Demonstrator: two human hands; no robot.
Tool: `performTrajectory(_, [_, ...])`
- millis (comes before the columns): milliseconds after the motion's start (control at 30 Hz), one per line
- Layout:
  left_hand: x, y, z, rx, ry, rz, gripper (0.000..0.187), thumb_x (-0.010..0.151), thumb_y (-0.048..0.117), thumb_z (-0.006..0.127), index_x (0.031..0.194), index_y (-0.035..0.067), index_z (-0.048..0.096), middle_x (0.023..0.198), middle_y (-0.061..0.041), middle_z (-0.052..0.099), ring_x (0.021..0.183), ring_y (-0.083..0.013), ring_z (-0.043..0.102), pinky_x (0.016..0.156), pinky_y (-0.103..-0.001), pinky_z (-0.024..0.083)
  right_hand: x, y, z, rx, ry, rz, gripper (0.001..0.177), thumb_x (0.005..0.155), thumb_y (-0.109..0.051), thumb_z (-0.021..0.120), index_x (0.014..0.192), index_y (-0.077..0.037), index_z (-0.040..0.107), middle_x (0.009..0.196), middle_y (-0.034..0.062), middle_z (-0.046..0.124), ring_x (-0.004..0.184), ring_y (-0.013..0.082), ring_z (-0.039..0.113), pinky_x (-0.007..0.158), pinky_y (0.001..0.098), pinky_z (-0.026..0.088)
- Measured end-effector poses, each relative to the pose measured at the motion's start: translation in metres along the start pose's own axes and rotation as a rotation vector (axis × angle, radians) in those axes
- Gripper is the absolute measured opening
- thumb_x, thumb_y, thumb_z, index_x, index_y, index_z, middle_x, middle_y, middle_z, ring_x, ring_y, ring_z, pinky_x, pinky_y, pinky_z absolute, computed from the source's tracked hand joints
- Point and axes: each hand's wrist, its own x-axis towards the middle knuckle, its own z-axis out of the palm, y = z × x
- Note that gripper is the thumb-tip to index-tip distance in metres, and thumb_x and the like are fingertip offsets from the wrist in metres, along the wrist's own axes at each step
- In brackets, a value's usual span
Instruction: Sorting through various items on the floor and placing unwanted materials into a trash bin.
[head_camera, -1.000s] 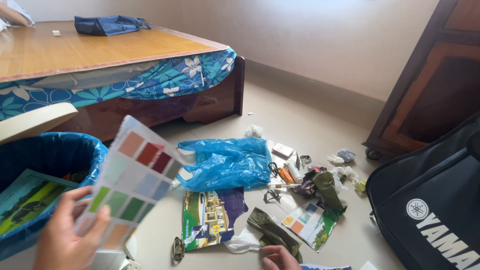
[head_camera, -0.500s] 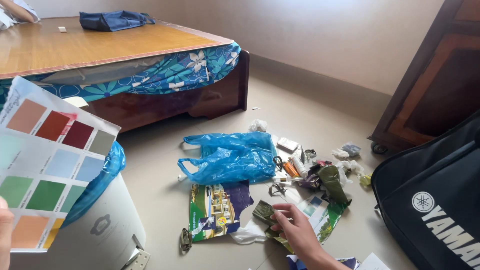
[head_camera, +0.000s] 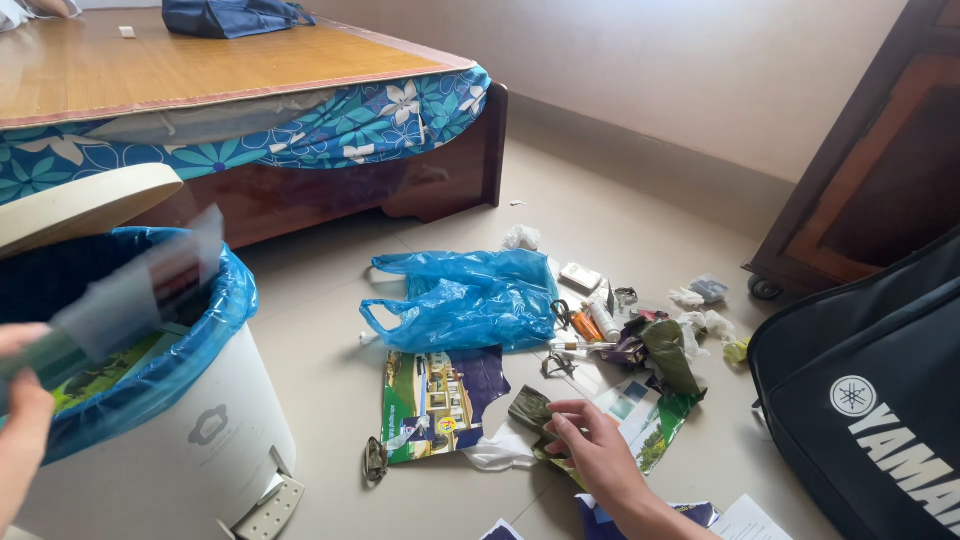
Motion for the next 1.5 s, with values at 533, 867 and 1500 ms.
performTrajectory(533, [-0.027,0.25,-0.06,0.288,-0.071,0.356,0.019,0.085,0.03,0.07,0.1,0.019,0.075,0.095,-0.003,0.07,0.093,-0.0252,0.066,0.084,-0.043,0.049,-0.029,-0.012,0.009,-0.144,-0.081,0.007,0.032,0.098,-0.03,0.059,0.123,-0.013,0.068,0.102,0.0038,0.073,0.089,0.0127,0.07,0.075,0.0291,0.053])
performTrajectory(867, [-0.101,0.28,0.038,-0.125,-0.802,0.26,0.034,0.085,0.041,0.07,0.112,0.02,0.068,0.105,-0.002,0.068,0.105,-0.0241,0.063,0.089,-0.043,0.049,-0.043,-0.022,0.017,-0.204,-0.124,-0.015,0.031,0.099,-0.031,0.058,0.118,-0.01,0.069,0.096,0.0022,0.075,0.088,0.0098,0.067,0.075,0.0263,0.052])
performTrajectory(1500, [-0.267,0.22,0.145,-0.195,-1.33,0.02,0.081,0.062,0.025,0.093,0.131,0.029,0.052,0.125,-0.006,0.039,0.131,-0.0295,0.044,0.111,-0.045,0.043,-0.068,-0.001,0.031,-0.656,-0.441,-0.017,0.046,0.09,-0.036,0.073,0.128,-0.013,0.06,0.12,0.0061,0.06,0.107,0.0174,0.065,0.095,0.0316,0.054])
